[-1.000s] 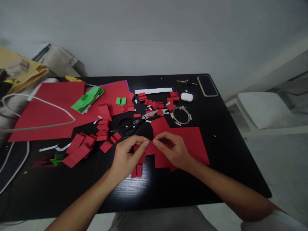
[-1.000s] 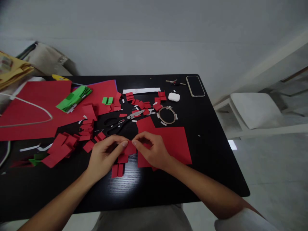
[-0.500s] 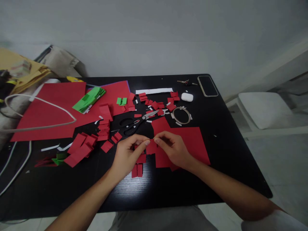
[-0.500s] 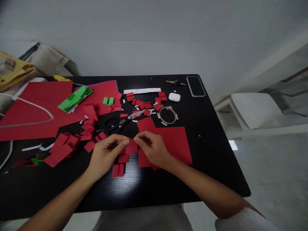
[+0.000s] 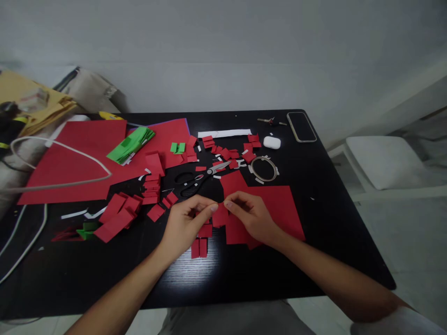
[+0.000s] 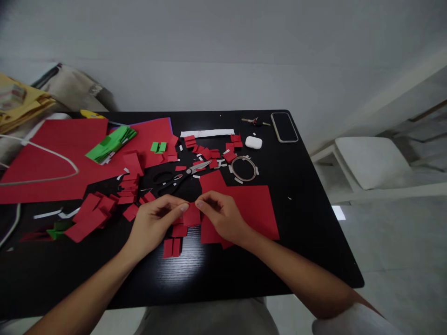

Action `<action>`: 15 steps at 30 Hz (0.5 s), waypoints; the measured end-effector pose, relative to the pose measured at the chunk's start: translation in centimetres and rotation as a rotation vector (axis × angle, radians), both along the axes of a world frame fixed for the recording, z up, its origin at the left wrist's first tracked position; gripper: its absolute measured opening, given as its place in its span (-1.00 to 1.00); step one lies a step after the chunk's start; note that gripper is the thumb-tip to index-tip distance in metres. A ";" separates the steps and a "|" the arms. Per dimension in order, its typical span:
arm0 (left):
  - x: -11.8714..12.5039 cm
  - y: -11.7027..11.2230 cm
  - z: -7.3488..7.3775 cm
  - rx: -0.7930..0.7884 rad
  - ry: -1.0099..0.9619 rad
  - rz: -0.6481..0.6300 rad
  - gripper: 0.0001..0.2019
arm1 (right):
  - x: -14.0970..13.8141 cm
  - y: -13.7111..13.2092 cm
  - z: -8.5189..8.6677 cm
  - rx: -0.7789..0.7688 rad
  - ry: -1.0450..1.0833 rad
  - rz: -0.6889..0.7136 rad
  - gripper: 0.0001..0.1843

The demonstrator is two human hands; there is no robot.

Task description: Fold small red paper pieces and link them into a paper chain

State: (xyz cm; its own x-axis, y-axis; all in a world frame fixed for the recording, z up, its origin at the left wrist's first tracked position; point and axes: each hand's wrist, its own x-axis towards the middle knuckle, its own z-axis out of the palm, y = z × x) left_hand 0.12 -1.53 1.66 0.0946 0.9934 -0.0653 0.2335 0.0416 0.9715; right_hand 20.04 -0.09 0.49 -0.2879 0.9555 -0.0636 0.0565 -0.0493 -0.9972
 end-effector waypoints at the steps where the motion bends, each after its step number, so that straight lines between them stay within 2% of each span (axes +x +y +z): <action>1: 0.0 0.0 0.0 -0.010 -0.004 -0.001 -0.83 | 0.0 0.0 0.0 -0.004 0.007 -0.001 -0.81; 6: -0.4 0.2 -0.2 -0.034 0.012 -0.039 -0.73 | 0.0 0.3 -0.3 -0.081 0.037 -0.029 -0.77; 12: -0.6 0.4 -0.1 0.010 -0.020 -0.091 -0.75 | 0.1 0.8 -1.1 -0.313 0.199 -0.055 -0.71; 15: -0.4 0.5 -0.1 0.015 -0.050 -0.100 -0.75 | 0.1 0.8 -1.1 -0.373 0.255 -0.052 -0.74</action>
State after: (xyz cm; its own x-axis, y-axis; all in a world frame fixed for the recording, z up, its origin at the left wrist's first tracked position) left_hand -0.30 -1.07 1.57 0.1964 0.9796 -0.0432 0.1868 0.0058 0.9824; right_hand 20.17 0.70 -0.64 -0.2916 0.8941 -0.3399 -0.2004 -0.4046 -0.8923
